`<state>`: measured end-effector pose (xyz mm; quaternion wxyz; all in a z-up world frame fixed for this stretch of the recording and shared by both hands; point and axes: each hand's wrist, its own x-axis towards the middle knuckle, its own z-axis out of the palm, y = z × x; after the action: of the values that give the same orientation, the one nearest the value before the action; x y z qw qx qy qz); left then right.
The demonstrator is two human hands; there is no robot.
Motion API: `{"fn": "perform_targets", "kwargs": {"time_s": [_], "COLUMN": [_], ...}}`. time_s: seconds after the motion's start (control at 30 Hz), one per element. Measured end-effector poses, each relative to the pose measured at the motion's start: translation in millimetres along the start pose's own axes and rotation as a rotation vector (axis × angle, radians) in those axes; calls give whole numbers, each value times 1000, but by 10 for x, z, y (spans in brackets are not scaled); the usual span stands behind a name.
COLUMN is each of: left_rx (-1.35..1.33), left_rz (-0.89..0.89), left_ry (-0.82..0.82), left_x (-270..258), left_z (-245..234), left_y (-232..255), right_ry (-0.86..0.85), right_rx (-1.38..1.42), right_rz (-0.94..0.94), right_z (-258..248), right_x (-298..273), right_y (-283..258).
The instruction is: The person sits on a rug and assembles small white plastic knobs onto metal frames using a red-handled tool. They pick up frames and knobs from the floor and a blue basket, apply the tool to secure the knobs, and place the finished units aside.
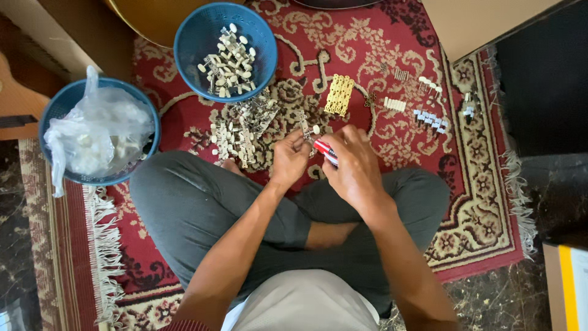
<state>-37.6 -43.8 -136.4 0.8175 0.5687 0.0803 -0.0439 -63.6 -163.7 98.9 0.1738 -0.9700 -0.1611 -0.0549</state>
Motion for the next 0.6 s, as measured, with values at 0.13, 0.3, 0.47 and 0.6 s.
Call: {"fn": "perform_targets", "kwargs": {"time_s": [0.13,0.3,0.47,0.6], "left_rx": [15,37,71,72], "left_rz": [10,31,74,92], "left_ry": [-2,2,-64,-46], "left_x": [72,-129,-120,-103], "left_z": [-116,62,134,158], "left_y": [-360,512,483,570], "right_ry": [61,119,39,-118], "right_rx": [53,-114,-39,-3], "right_rz": [17,142,78,179], "right_z": [143,309,33,-40], "right_x": [-28,-119,22,44], "right_y": [25,79,-122,-169]}}
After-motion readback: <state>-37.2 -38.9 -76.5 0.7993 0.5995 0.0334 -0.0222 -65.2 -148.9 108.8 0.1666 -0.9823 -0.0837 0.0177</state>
